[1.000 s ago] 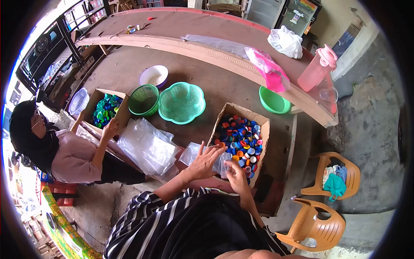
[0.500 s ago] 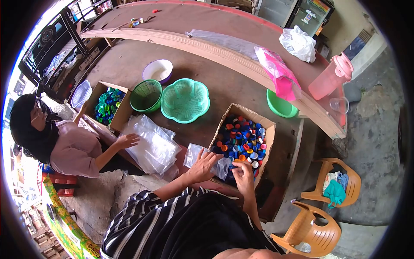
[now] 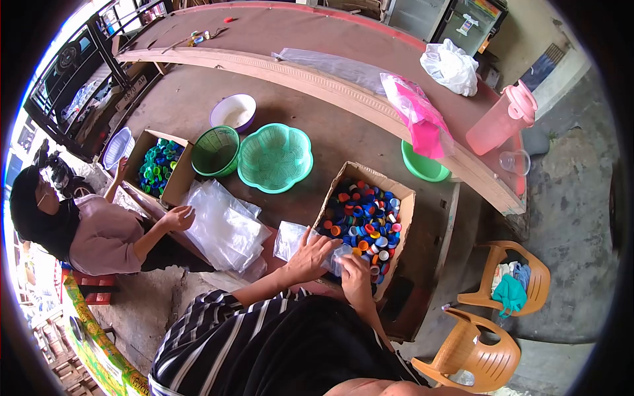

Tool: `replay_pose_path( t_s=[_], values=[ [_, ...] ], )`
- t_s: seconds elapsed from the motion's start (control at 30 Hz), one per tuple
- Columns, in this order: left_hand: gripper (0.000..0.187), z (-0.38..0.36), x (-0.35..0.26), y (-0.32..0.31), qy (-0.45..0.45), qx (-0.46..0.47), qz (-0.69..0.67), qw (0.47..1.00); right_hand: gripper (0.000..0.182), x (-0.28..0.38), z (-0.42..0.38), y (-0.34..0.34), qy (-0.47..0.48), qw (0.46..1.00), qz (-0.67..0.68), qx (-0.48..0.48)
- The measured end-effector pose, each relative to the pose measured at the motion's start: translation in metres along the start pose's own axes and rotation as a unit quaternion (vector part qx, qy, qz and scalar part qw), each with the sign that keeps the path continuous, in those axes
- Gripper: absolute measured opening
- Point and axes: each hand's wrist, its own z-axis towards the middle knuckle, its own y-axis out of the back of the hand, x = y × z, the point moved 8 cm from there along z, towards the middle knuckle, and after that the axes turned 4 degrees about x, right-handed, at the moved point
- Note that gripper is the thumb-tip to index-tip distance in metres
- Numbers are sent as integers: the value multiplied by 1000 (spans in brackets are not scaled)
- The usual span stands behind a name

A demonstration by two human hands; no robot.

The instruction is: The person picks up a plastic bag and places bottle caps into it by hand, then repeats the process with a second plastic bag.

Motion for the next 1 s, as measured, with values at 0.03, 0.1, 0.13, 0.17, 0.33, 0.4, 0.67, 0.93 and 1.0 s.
replay_pose_path(
  t_s=[0.03,0.1,0.13,0.17,0.33,0.4,0.67,0.93,1.0],
  values=[
    [85,-1,0,0,-1,0,3,1000,30,5,1,3,-5,1000,-30,-7],
    [85,-3,2,-2,1,5,23,1000,37,18,3,9,-15,996,-89,-21],
    [84,-4,3,-3,2,8,34,999,41,18,2,7,-21,996,-91,-14],
    [84,-6,4,-3,1,7,28,1000,44,16,0,5,-26,995,-93,-8],
    [85,-18,1,-5,-5,9,22,1000,50,12,-6,-1,-41,998,-50,4],
    [85,-24,-3,-1,-6,-3,19,1000,52,23,-7,2,-12,998,-61,-4],
    [80,-41,-11,14,-17,-54,-14,998,53,59,-17,6,12,991,-130,0],
    [67,-56,8,22,-14,-110,-24,994,42,49,-27,17,-8,995,-87,-43],
    [67,-60,12,28,5,-127,-45,991,36,36,-30,27,-14,995,-72,-69]
  ],
)
